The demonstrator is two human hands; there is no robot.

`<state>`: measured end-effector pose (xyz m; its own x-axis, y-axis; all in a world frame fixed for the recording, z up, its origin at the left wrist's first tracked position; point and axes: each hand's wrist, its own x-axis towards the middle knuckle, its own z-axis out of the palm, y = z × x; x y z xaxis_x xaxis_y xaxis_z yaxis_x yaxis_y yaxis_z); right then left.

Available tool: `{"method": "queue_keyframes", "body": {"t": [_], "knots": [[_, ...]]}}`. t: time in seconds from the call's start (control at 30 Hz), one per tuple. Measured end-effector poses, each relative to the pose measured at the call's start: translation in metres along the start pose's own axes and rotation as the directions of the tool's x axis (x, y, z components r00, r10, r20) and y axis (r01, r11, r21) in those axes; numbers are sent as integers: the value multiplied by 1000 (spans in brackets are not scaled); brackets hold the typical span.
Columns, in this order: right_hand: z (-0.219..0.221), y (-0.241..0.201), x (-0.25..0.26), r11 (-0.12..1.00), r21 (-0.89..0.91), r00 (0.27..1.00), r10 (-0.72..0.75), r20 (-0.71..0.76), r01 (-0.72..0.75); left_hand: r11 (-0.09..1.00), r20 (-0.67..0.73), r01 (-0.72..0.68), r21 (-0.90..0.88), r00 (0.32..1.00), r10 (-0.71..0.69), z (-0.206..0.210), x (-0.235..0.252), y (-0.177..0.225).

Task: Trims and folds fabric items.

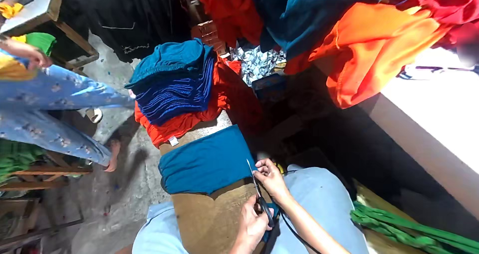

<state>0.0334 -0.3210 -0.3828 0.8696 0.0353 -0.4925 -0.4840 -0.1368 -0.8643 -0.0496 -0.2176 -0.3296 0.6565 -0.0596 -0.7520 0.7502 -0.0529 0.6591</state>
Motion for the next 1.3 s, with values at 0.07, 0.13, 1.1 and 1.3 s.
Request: {"method": "queue_keyframes", "body": {"t": [0.07, 0.13, 1.1, 1.3], "knots": [[0, 2, 1, 1000, 4, 1000, -2, -2, 2, 1000, -7, 8, -1, 1000, -8, 1, 1, -3], [0, 3, 2, 1000, 11, 1000, -2, 2, 2, 1000, -11, 6, -25, 1000, -6, 2, 2, -4], [-14, 5, 2, 997, 74, 1000, -20, -8, 21, 973, -87, -41, -227, 996, 21, -13, 34, 45], [-16, 6, 2, 997, 78, 1000, -7, -18, 8, 984, -82, -44, -173, 996, 30, -15, 42, 44]]}}
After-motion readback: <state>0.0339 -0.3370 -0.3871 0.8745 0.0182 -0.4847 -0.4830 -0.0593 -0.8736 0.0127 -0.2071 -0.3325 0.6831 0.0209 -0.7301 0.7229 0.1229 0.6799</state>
